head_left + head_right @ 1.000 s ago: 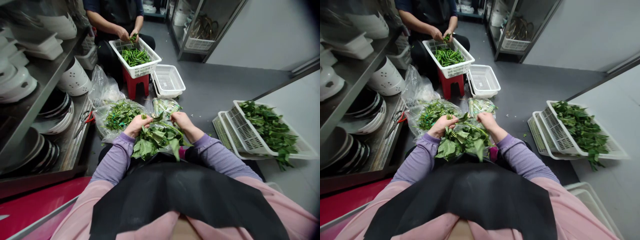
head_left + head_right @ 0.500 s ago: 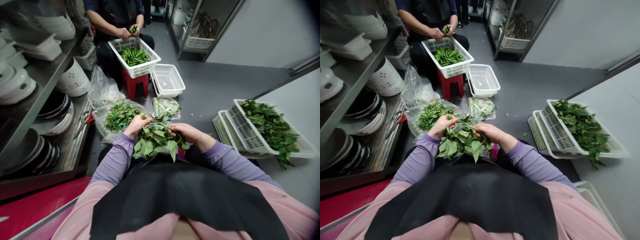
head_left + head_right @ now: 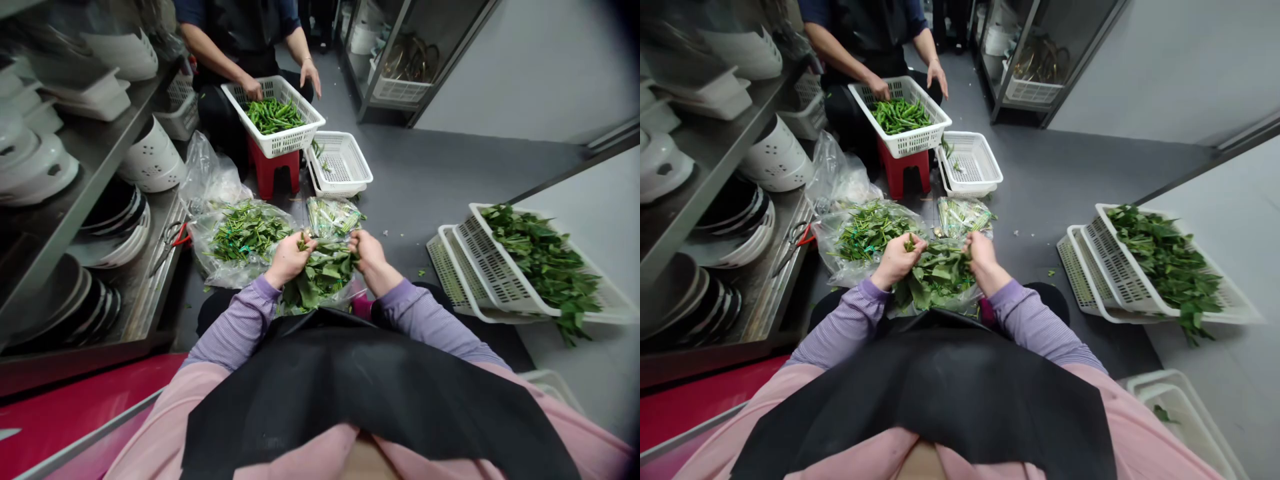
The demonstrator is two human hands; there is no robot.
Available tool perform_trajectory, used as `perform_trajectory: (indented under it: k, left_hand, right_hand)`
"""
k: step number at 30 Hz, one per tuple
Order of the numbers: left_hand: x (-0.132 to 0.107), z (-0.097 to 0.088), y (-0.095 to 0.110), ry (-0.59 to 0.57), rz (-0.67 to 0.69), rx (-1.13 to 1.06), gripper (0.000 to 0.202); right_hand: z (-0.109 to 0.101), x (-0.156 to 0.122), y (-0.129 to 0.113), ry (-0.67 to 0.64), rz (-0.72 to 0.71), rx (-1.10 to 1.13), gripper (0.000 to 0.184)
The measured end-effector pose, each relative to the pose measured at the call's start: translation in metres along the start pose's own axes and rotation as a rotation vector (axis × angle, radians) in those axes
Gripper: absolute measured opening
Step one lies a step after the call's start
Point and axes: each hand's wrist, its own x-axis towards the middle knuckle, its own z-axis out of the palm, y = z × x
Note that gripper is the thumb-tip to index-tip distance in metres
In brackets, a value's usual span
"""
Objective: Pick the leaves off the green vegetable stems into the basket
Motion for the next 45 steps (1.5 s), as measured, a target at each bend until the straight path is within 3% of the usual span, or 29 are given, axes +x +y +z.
perform_trajectory:
  k: [2, 3, 5, 8, 10, 13, 16, 19, 22, 25, 28, 34, 37, 41, 45]
  left_hand:
    - [0.009, -0.016, -0.011, 0.129, -0.032, 0.085, 0.022]
    - [0.016, -0.028, -0.018, 0.205, -0.075, 0.151, 0.022]
    - [0.03, -0.052, -0.035, 0.306, -0.202, 0.307, 0.024]
    - [0.045, -0.08, -0.058, 0.324, -0.357, 0.452, 0.028]
    - [0.048, -0.088, -0.066, 0.34, -0.384, 0.439, 0.03]
    - [0.046, -0.088, -0.063, 0.36, -0.387, 0.236, 0.034]
    - [0.039, -0.082, -0.047, 0.253, -0.331, -0.109, 0.035]
    - [0.031, -0.072, -0.026, -0.017, -0.262, -0.429, 0.043]
    - [0.021, -0.057, -0.01, -0.229, -0.246, -0.607, 0.05]
    - [0.014, -0.04, 0.0, -0.3, -0.2, -0.673, 0.05]
    - [0.009, -0.03, 0.005, -0.312, -0.141, -0.69, 0.049]
    - [0.006, -0.021, 0.007, -0.315, -0.067, -0.526, 0.037]
    - [0.007, -0.014, 0.005, -0.269, -0.085, -0.518, 0.036]
    - [0.008, -0.007, 0.002, -0.257, -0.148, -0.591, 0.036]
    - [0.009, -0.005, 0.0, -0.287, -0.193, -0.597, 0.035]
  right_hand:
    - [-0.014, 0.012, -0.004, 0.188, 0.054, 0.183, 0.022]
    - [-0.022, 0.014, -0.006, 0.201, 0.064, 0.247, 0.021]
    - [-0.036, 0.013, -0.007, 0.078, 0.096, 0.316, 0.021]
    - [-0.042, 0.001, -0.001, -0.107, 0.175, 0.314, 0.026]
    - [-0.037, -0.006, 0.004, -0.192, 0.2, 0.256, 0.031]
    - [-0.026, -0.014, 0.005, -0.264, 0.121, 0.13, 0.033]
    - [-0.016, -0.022, -0.003, -0.269, -0.036, -0.032, 0.028]
    - [-0.007, -0.035, -0.021, -0.245, -0.196, -0.213, 0.022]
    - [0.004, -0.045, -0.043, -0.226, -0.375, -0.363, 0.026]
    - [0.018, -0.049, -0.058, -0.322, -0.532, -0.493, 0.027]
    - [0.031, -0.047, -0.059, -0.449, -0.575, -0.565, 0.021]
    - [0.038, -0.043, -0.039, -0.528, -0.412, -0.54, 0.026]
    - [0.034, -0.04, -0.035, -0.617, -0.234, -0.416, 0.028]
    - [0.029, -0.038, -0.031, -0.804, 0.104, -0.208, 0.026]
    - [0.027, -0.044, -0.025, -0.806, 0.193, -0.032, 0.019]
